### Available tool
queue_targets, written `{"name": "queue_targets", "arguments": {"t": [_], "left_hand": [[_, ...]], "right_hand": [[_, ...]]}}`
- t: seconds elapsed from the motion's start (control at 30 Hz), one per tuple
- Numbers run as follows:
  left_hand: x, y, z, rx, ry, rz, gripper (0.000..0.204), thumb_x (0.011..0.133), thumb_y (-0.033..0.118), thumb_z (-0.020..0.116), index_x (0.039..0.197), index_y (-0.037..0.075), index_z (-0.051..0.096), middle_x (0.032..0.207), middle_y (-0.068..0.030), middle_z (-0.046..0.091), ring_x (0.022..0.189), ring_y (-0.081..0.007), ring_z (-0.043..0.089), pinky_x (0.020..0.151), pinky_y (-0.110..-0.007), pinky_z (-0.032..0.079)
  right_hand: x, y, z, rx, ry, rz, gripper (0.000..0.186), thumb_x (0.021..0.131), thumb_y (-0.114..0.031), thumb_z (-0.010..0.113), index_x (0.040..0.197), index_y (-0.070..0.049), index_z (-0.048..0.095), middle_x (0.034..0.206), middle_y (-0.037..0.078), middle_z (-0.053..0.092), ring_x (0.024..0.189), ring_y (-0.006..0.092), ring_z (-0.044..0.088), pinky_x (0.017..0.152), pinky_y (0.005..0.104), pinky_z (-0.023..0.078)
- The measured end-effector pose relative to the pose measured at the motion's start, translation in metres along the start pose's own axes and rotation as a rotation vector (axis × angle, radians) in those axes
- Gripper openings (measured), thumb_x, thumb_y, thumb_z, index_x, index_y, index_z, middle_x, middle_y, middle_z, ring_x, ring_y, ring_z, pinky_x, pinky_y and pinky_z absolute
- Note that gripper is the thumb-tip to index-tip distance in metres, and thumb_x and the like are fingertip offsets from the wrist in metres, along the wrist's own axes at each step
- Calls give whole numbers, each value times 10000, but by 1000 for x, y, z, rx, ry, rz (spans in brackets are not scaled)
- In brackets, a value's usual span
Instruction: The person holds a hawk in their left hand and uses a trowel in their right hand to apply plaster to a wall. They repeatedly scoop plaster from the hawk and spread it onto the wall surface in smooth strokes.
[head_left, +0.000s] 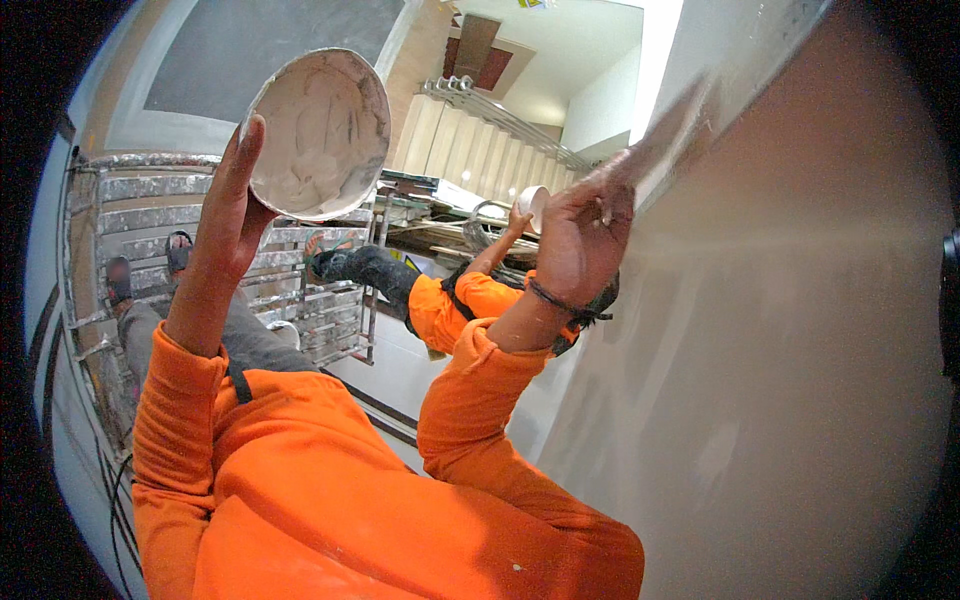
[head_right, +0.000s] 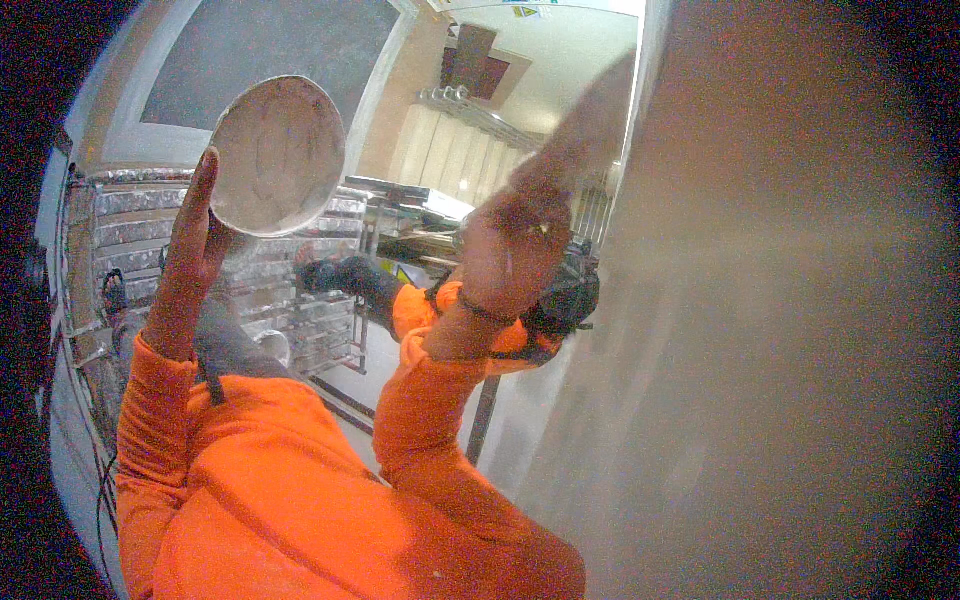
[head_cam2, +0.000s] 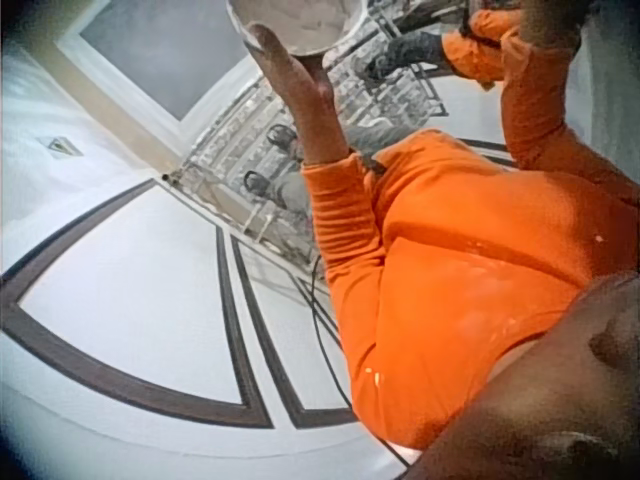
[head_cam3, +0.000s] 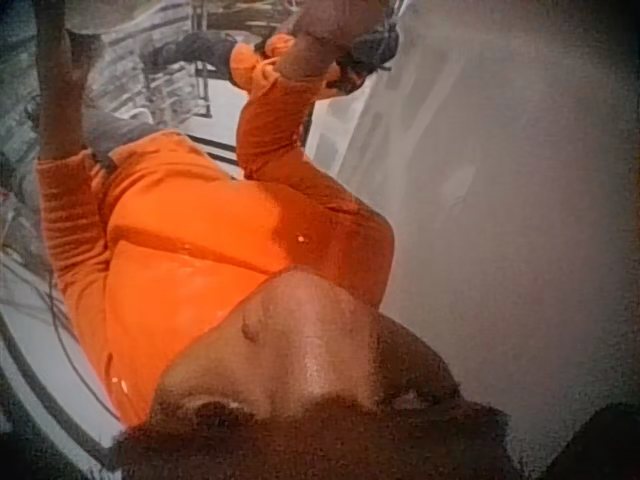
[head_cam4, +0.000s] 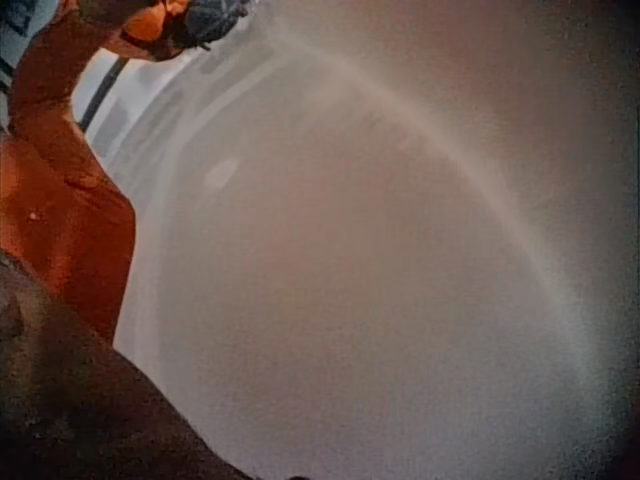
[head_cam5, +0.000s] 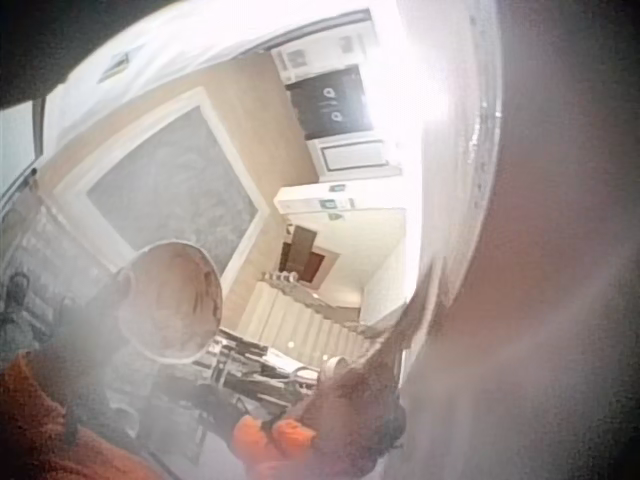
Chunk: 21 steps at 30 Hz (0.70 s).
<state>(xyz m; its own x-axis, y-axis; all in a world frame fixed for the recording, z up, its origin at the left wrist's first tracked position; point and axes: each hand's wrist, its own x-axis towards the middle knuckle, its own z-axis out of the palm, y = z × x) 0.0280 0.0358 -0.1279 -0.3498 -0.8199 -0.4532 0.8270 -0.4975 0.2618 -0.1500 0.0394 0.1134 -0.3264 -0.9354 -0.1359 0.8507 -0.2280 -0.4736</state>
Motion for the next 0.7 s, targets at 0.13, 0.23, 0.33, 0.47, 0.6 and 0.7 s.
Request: {"name": "queue_targets", "arguments": {"t": [0.13, 0.23, 0.33, 0.47, 0.6, 0.7], "left_hand": [[-2, 3, 8, -7, -40, -38, 738, 874, 544, 589, 1407, 98, 341, 1324, -120, 464, 1178, -253, 541, 881, -379, 537], [-2, 5, 4, -6, -30, -57, 739, 872, 541, 595, 1403, 92, 344, 1324, -124, 462, 1182, -253, 538, 883, -382, 534], [-6, 2, -4, 0, -4, -58, 742, 871, 539, 599, 1402, 87, 345, 1329, -125, 459, 1189, -254, 532, 896, -385, 527], [-7, 5, -7, 11, 30, -23, 754, 868, 541, 602, 1410, 85, 342, 1342, -119, 451, 1192, -258, 528, 911, -391, 519], [-9, 3, -11, -5, -4, -15, 759, 869, 540, 602, 1414, 81, 342, 1346, -111, 452, 1195, -256, 526, 917, -394, 517], [-11, 5, -9, 5, -1, -24, 756, 869, 544, 598, 1408, 76, 351, 1331, -107, 468, 1197, -251, 525, 916, -396, 517]], "right_hand": [[-15, -2, 15, 173, 55, 49, 149, 902, -47, 520, 1042, -19, 566, 839, 42, 603, 647, 91, 530, 663, 256, 515], [-38, -2, 7, 248, 32, 108, 165, 894, -33, 502, 1035, -21, 586, 914, 68, 604, 779, 133, 560, 772, 302, 514], [-55, -12, -16, 220, -23, 50, 326, 844, 20, 481, 1126, -11, 644, 1124, 145, 663, 1019, 221, 646, 927, 386, 522], [-38, -25, -43, 88, 14, 19, 410, 830, 51, 497, 1234, 10, 557, 1157, 123, 643, 923, 177, 641, 776, 298, 517], [-19, -28, -41, -38, 14, -45, 450, 856, 63, 477, 1305, 42, 468, 1268, 167, 570, 1063, 218, 603, 857, 327, 507], [-16, -37, -20, -36, -111, 19, 414, 882, 47, 471, 1295, 41, 489, 1314, 189, 533, 1179, 264, 546, 977, 395, 468]]}}
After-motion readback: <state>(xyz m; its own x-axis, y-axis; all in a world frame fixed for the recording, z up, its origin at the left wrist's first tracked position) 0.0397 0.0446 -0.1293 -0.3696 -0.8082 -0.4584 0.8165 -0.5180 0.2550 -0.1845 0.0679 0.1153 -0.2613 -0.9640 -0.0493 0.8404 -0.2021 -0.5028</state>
